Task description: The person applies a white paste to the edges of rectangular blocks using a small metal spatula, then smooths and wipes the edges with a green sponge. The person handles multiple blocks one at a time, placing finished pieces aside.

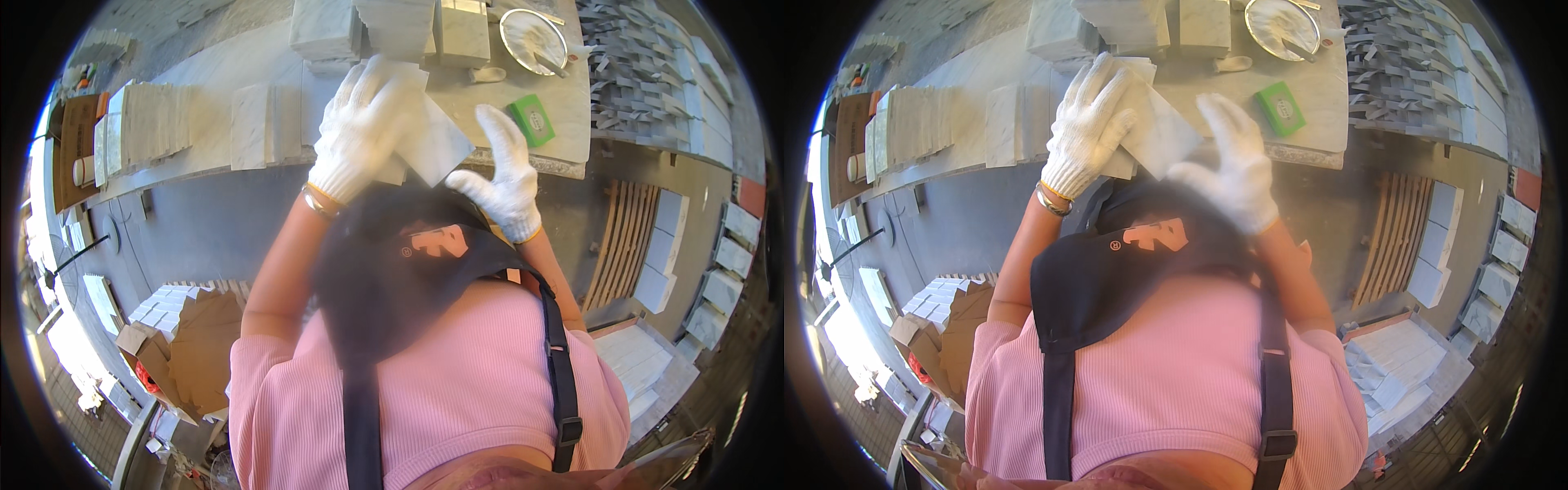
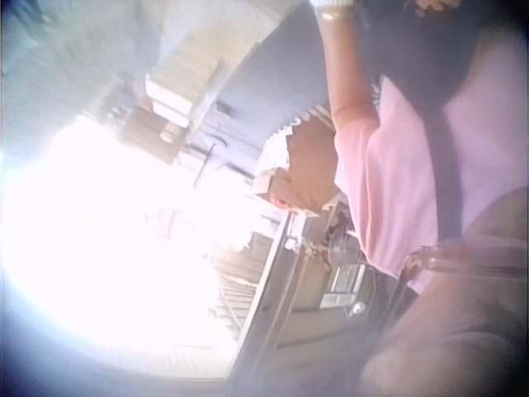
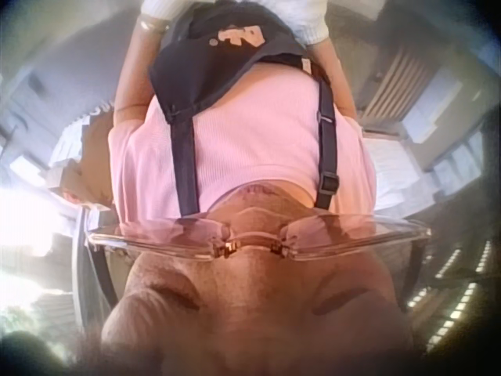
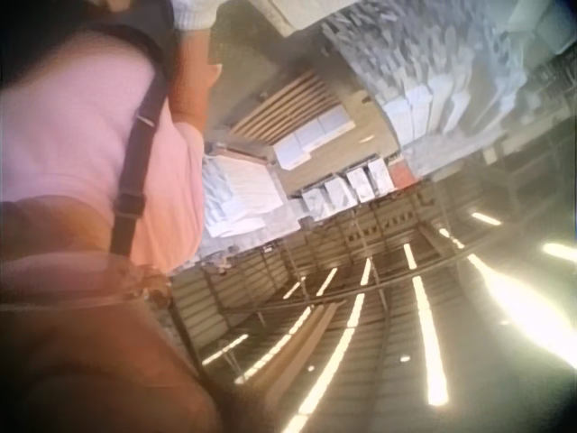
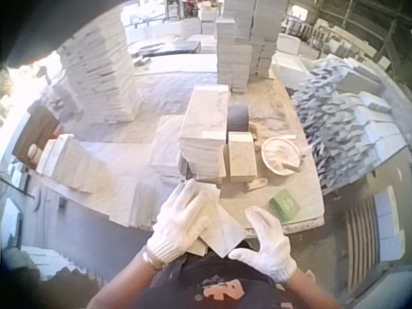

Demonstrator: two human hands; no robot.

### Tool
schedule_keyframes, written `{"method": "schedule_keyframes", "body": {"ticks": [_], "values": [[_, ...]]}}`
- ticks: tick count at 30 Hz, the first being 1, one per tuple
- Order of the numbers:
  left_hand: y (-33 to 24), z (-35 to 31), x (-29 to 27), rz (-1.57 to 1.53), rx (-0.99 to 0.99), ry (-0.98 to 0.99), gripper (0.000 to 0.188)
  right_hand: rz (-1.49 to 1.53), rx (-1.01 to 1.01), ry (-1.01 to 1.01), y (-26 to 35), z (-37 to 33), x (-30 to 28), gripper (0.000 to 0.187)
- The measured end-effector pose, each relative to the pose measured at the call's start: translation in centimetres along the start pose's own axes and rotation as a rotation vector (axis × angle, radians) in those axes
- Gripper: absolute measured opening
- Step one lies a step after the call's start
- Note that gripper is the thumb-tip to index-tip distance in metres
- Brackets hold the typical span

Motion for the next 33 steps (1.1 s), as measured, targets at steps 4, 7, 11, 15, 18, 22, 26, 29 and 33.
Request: {"method": "schedule_keyframes", "body": {"ticks": [4,7,11,15,18,22,26,29,33], "values": [[-0.3,0.1,-0.2,-0.029,0.013,-0.013,0.056,-0.235,-0.091,0.049,0.3,0.3,1.1,0.103],[-0.1,0.1,-0.1,0.009,-0.009,-0.003,0.057,-0.173,-0.051,-0.084,-2.2,1.0,-0.6,0.083],[0.4,-0.5,0.1,0.003,-0.096,-0.05,0.058,0.004,0.185,-0.212,-4.7,1.3,-2.2,0.059],[1.8,-2.0,-0.9,0.057,-0.263,-0.127,0.059,0.442,0.394,0.018,-3.7,2.3,-1.2,0.041],[2.6,-3.5,-2.0,-0.049,-0.382,-0.176,0.056,0.425,0.435,0.299,-2.4,4.6,0.1,0.042],[2.9,-5.4,-2.4,-0.369,-0.586,-0.169,0.056,0.552,0.491,0.496,-1.5,6.8,1.3,0.037],[2.3,-7.0,-1.5,-0.774,-0.763,-0.136,0.061,0.533,0.535,0.528,-1.6,7.1,1.5,0.029],[2.0,-7.9,-0.6,-0.978,-0.825,-0.087,0.069,0.589,0.538,0.539,-1.3,6.2,1.5,0.028],[1.4,-8.8,0.8,-0.902,-0.76,0.044,0.084,0.81,0.699,0.501,-0.2,4.0,1.7,0.027]]}}
Point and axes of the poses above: each hand's wrist, its own z-axis towards the middle knuckle, its own x-axis out of the palm, y = z × x, the point moved 2 cm from there along z, towards the middle knuckle, and after that the axes turned 3 degrees about -x, right-handed, at the moved point
